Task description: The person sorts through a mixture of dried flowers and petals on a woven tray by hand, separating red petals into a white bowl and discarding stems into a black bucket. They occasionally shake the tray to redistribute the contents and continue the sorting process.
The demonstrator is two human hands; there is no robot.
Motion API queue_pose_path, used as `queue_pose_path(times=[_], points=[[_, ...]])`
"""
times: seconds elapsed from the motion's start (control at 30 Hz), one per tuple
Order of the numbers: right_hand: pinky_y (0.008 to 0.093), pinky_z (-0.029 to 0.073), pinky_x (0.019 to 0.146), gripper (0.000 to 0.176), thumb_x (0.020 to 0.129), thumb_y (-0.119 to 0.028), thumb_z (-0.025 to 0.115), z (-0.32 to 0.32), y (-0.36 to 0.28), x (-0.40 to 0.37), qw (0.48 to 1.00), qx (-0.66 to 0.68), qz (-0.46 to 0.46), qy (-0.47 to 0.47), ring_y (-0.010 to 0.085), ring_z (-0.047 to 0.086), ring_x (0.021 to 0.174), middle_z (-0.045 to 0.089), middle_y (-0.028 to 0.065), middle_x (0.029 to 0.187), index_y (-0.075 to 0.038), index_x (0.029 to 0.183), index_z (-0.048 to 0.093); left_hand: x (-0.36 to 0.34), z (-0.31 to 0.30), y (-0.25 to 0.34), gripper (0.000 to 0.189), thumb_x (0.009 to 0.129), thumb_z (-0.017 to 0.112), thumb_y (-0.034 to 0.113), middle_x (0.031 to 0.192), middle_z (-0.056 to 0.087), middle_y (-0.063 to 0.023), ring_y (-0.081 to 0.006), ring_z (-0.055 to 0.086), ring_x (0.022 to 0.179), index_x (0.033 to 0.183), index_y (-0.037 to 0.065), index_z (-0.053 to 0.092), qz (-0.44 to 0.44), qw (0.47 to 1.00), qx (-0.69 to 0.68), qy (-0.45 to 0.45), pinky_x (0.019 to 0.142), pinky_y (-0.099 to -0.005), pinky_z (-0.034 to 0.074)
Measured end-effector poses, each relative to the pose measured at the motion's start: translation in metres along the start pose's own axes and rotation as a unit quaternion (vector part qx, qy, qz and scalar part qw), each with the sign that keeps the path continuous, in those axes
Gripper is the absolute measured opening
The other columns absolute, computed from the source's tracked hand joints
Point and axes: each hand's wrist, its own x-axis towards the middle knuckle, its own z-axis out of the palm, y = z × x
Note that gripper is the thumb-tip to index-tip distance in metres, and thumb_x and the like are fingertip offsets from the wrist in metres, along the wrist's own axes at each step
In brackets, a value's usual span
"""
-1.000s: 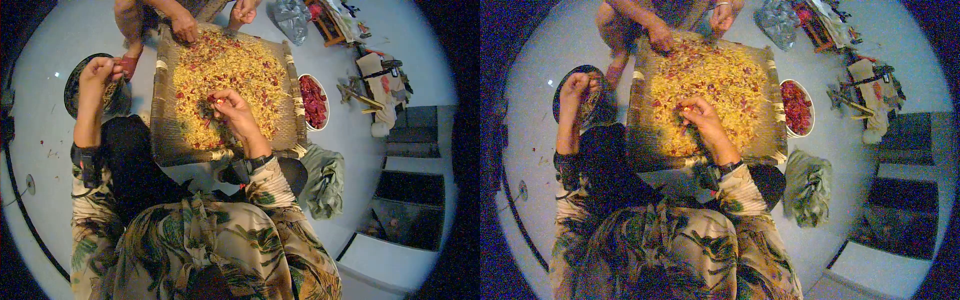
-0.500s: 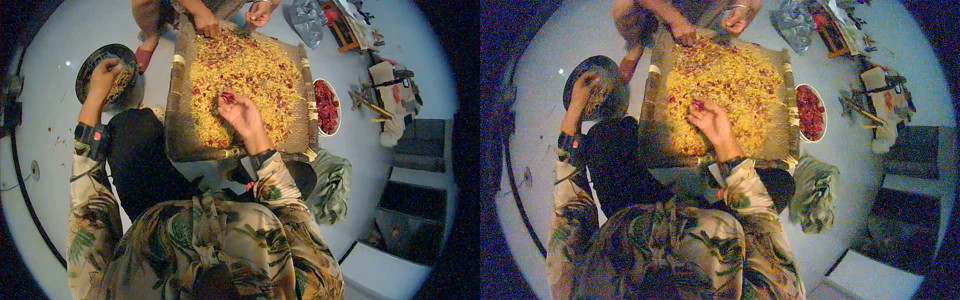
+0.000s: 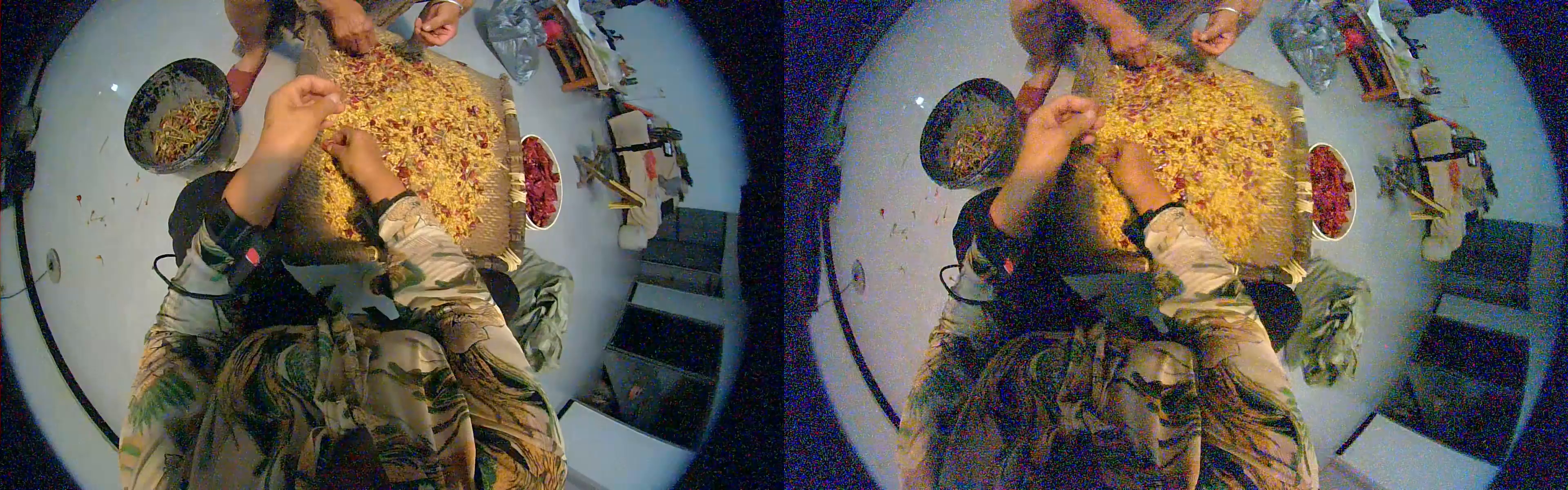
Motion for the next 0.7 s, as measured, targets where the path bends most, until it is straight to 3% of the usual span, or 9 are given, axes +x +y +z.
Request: queue_pose_path(times=[0.03, 0.1, 0.23, 0.27, 0.37, 0.43, 0.47, 0.57, 0.7], points=[[0.0312, 0.045, 0.058, 0.019, 0.075, -0.021, 0.066, 0.006, 0.009, 0.003, 1.000, 0.003, 0.008, -0.009, 0.0203, 0.057, 0.059, 0.063, 0.0118, 0.072, -0.003, 0.080, 0.062, 0.000, -0.002, -0.003, 0.016, 0.083, 0.058, 0.013, 0.084, 0.061, -0.0061, -0.0122, 0.059, 0.077, 0.094, 0.001, 0.057, -0.017, 1.000, 0.007, 0.009, 0.065, -0.0232, 0.048], [0.0285, 0.044, 0.056, 0.015, 0.077, -0.017, 0.065, 0.012, 0.026, 0.003, 0.992, 0.130, -0.009, -0.006, 0.0156, 0.056, 0.060, 0.064, 0.0073, 0.074, -0.003, 0.079, 0.061, 0.000, -0.006, 0.001, 0.015, 0.083, 0.058, 0.013, 0.082, 0.060, -0.0050, -0.0117, 0.058, 0.074, 0.092, 0.002, 0.057, 0.017, 1.000, -0.010, 0.001, 0.064, -0.0230, 0.047], [0.0233, 0.043, 0.054, 0.008, 0.079, -0.010, 0.063, -0.018, 0.024, -0.014, 0.926, 0.373, 0.035, -0.054, 0.0078, 0.055, 0.065, 0.063, 0.0007, 0.076, -0.004, 0.082, 0.059, 0.001, -0.004, 0.000, 0.013, 0.083, 0.058, 0.013, 0.080, 0.059, -0.0042, -0.0108, 0.056, 0.071, 0.091, 0.003, 0.057, 0.005, 1.000, -0.013, 0.019, 0.062, -0.0229, 0.046], [0.0222, 0.043, 0.051, 0.010, 0.080, -0.009, 0.062, -0.020, 0.029, -0.015, 0.920, 0.390, -0.002, -0.047, 0.0076, 0.055, 0.065, 0.061, 0.0014, 0.074, -0.004, 0.087, 0.058, 0.002, -0.002, -0.002, 0.012, 0.081, 0.058, 0.012, 0.079, 0.059, -0.0038, -0.0105, 0.055, 0.070, 0.088, 0.002, 0.057, 0.016, 1.000, 0.006, 0.005, 0.061, -0.0230, 0.045], [0.0206, 0.043, 0.049, 0.010, 0.081, -0.009, 0.061, -0.051, 0.011, -0.035, 0.868, 0.481, 0.105, -0.074, 0.0081, 0.055, 0.064, 0.060, 0.0023, 0.073, -0.004, 0.088, 0.057, 0.002, 0.005, -0.019, 0.012, 0.079, 0.059, 0.012, 0.076, 0.058, -0.0036, -0.0104, 0.055, 0.068, 0.081, 0.001, 0.057, 0.059, 0.993, 0.097, -0.039, 0.059, -0.0238, 0.043], [0.0201, 0.044, 0.046, 0.011, 0.081, -0.009, 0.060, -0.061, 0.008, -0.041, 0.877, 0.472, 0.079, -0.043, 0.0081, 0.054, 0.060, 0.059, 0.0032, 0.074, -0.004, 0.089, 0.057, -0.001, 0.007, -0.024, 0.016, 0.078, 0.060, 0.015, 0.075, 0.058, -0.0050, -0.0113, 0.054, 0.067, 0.080, 0.000, 0.057, 0.102, 0.972, 0.201, -0.070, 0.058, -0.0249, 0.043], [0.0203, 0.043, 0.046, 0.011, 0.080, -0.010, 0.060, -0.065, 0.005, -0.045, 0.887, 0.458, 0.058, -0.020, 0.0076, 0.053, 0.058, 0.059, 0.0031, 0.073, -0.005, 0.090, 0.058, -0.004, 0.007, -0.026, 0.023, 0.077, 0.063, 0.021, 0.075, 0.058, -0.0068, -0.0111, 0.055, 0.069, 0.084, 0.000, 0.056, 0.061, 0.956, 0.275, -0.085, 0.059, -0.0252, 0.043], [0.0206, 0.044, 0.047, 0.017, 0.079, -0.009, 0.061, -0.075, -0.003, -0.056, 0.881, 0.469, 0.048, 0.034, 0.0081, 0.054, 0.058, 0.061, 0.0036, 0.076, -0.004, 0.095, 0.059, -0.020, 0.027, -0.019, 0.025, 0.076, 0.063, 0.023, 0.077, 0.059, -0.0068, -0.0121, 0.056, 0.068, 0.086, 0.001, 0.056, -0.014, 0.968, 0.204, -0.144, 0.059, -0.0259, 0.043], [0.0212, 0.045, 0.048, 0.023, 0.079, -0.009, 0.062, -0.082, -0.004, -0.064, 0.875, 0.477, 0.053, 0.067, 0.0090, 0.055, 0.062, 0.061, 0.0036, 0.079, -0.003, 0.102, 0.058, -0.021, 0.039, -0.026, 0.019, 0.080, 0.060, 0.019, 0.076, 0.059, -0.0057, -0.0126, 0.056, 0.064, 0.086, 0.001, 0.056, 0.057, 0.964, 0.223, -0.136, 0.057, -0.0275, 0.044]])
